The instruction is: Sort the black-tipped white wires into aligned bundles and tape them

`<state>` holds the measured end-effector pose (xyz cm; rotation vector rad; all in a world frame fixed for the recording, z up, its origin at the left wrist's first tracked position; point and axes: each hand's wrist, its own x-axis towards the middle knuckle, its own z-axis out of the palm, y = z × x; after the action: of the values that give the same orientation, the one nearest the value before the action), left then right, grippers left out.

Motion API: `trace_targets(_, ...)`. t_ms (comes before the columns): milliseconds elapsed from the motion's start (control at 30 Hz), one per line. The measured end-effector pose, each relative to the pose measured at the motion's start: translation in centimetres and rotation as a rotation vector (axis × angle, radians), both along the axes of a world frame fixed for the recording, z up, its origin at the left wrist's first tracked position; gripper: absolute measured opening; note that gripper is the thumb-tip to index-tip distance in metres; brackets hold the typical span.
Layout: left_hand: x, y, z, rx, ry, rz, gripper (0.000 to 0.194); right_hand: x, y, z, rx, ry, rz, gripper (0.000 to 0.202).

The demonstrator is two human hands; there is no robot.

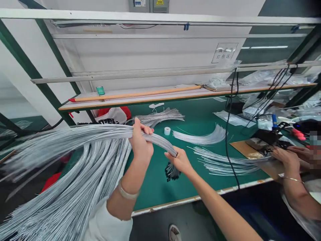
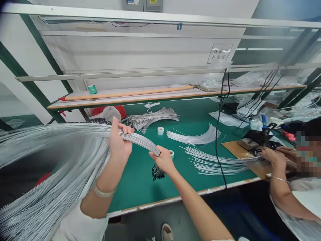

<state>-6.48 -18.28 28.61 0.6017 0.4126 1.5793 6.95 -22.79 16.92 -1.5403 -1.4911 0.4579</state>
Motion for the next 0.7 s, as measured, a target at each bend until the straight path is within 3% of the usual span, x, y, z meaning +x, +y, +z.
trace_targets(133, 2.3, -0.3, -2.6, 0.044, 0.229, 0.100, 0.037, -0.3, 1.4, -5.5, -0.045, 0.214, 0.070, 0.015)
trace_targets(267, 2.2, 0.4, -6.3, -0.053, 0.293, 0.146, 0.036, 0.1, 1.9, -8.6, -0.079, 0.143, 0.084, 0.015)
trace_targets(433, 0.9, 1.0, -9.3, -0.159, 0.317, 0.216, 0.032, 0.0, 2.1, -10.1, -0.110, 0.088, 0.130, 0.014)
trace_targets(567, -0.7, 1.2, -10.5, -0.186, 0.336, 0.266, 0.029, -0.7, 2.5, -10.7, -0.140, 0.101, 0.210, 0.006)
trace_targets(700, -1.8, 1.3, -11.2, -0.241, 0.315, 0.291, 0.019, -0.4, 2.8, -11.8, -0.154, 0.115, 0.268, 0.014)
